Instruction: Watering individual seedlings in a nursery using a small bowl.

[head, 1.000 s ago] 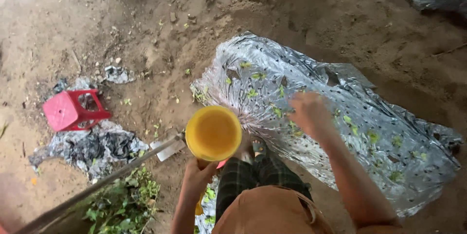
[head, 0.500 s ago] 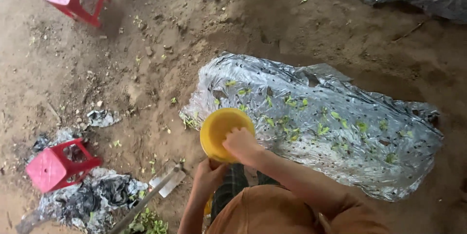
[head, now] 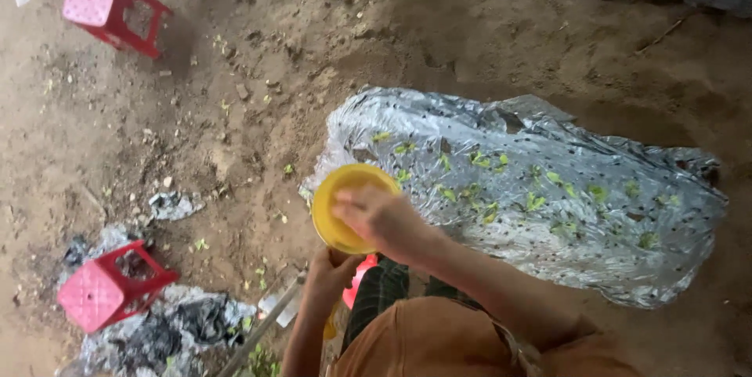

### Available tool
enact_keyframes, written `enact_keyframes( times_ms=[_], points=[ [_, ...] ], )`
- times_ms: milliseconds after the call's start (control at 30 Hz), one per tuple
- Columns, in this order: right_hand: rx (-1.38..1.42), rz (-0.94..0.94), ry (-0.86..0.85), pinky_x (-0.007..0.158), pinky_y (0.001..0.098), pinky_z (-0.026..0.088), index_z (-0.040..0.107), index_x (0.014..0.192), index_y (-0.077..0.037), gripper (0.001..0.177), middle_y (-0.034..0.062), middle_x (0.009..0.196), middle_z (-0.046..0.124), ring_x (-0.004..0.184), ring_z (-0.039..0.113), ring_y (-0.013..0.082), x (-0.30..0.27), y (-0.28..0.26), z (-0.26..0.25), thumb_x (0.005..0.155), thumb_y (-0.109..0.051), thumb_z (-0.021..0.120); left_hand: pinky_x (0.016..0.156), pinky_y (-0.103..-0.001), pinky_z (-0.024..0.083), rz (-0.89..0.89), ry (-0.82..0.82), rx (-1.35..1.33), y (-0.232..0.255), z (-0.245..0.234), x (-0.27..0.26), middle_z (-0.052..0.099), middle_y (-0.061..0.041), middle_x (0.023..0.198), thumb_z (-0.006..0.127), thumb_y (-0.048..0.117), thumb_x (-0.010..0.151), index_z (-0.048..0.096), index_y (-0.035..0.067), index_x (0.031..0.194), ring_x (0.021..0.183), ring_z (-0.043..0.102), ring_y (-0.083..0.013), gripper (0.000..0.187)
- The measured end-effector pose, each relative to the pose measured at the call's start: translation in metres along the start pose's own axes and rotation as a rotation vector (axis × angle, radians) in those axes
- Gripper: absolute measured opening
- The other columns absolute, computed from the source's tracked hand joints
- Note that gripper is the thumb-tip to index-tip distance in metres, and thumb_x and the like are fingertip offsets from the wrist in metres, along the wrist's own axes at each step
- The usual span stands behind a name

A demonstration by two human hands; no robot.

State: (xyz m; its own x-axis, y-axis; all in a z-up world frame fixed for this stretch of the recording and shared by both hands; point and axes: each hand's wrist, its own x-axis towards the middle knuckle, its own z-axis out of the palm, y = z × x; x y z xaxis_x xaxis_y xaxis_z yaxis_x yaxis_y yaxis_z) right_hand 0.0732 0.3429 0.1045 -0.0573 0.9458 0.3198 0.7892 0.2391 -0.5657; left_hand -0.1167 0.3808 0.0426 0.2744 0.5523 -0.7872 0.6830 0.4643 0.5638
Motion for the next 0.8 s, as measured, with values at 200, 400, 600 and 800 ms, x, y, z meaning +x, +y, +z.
enact_keyframes(
  times_ms=[200, 400, 600, 800],
  points=[
    [1.348, -0.322, 0.069, 0.086, 0.0263, 0.067, 0.064, 0.130, -0.011, 0.038, 0.0105, 0.131, 0.068, 0.102, 0.074, 0.0161, 0.028, -0.005, -0.089, 0.095, -0.007, 0.078, 0.048, -0.029, 0.035, 0.111, -0.038, -0.221, -0.023, -0.029, 0.011, 0.054, -0.002, 0.052, 0.082, 0.015, 0.087, 0.071, 0.000, 0.064, 0.047, 0.045, -0.0135, 0.030],
    [0.187, 0.388, -0.091, 0.058, 0.0223, 0.061, 0.075, 0.084, -0.002, 0.006, 0.0115, 0.076, 0.073, 0.064, 0.071, 0.0182, 0.016, 0.102, 0.057, 0.089, 0.000, 0.076, 0.057, -0.033, 0.051, -0.084, 0.138, -0.121, -0.040, -0.058, 0.016, 0.065, -0.010, 0.073, 0.078, 0.021, 0.090, 0.066, 0.000, 0.094, 0.062, 0.058, -0.0195, 0.025],
    [0.751, -0.171, 0.024, 0.070, 0.0252, 0.068, 0.068, 0.095, -0.009, 0.005, 0.0033, 0.086, 0.074, 0.075, 0.077, 0.0157, 0.059, 0.003, -0.089, 0.099, -0.009, 0.065, 0.053, -0.034, 0.044, 0.011, 0.140, -0.151, -0.052, -0.071, 0.018, 0.060, -0.008, 0.064, 0.077, 0.018, 0.091, 0.065, 0.002, 0.078, 0.056, 0.052, -0.0179, 0.024],
    [-0.137, 0.248, 0.048, 0.038, 0.0206, 0.056, 0.079, 0.097, -0.002, 0.028, 0.0098, 0.074, 0.070, 0.064, 0.069, 0.0209, 0.031, 0.073, 0.038, 0.089, 0.018, 0.061, 0.054, -0.030, 0.049, -0.002, 0.109, -0.152, -0.051, -0.060, 0.019, 0.065, -0.009, 0.067, 0.081, 0.020, 0.089, 0.071, 0.001, 0.080, 0.056, 0.055, -0.0167, 0.023]
  ],
)
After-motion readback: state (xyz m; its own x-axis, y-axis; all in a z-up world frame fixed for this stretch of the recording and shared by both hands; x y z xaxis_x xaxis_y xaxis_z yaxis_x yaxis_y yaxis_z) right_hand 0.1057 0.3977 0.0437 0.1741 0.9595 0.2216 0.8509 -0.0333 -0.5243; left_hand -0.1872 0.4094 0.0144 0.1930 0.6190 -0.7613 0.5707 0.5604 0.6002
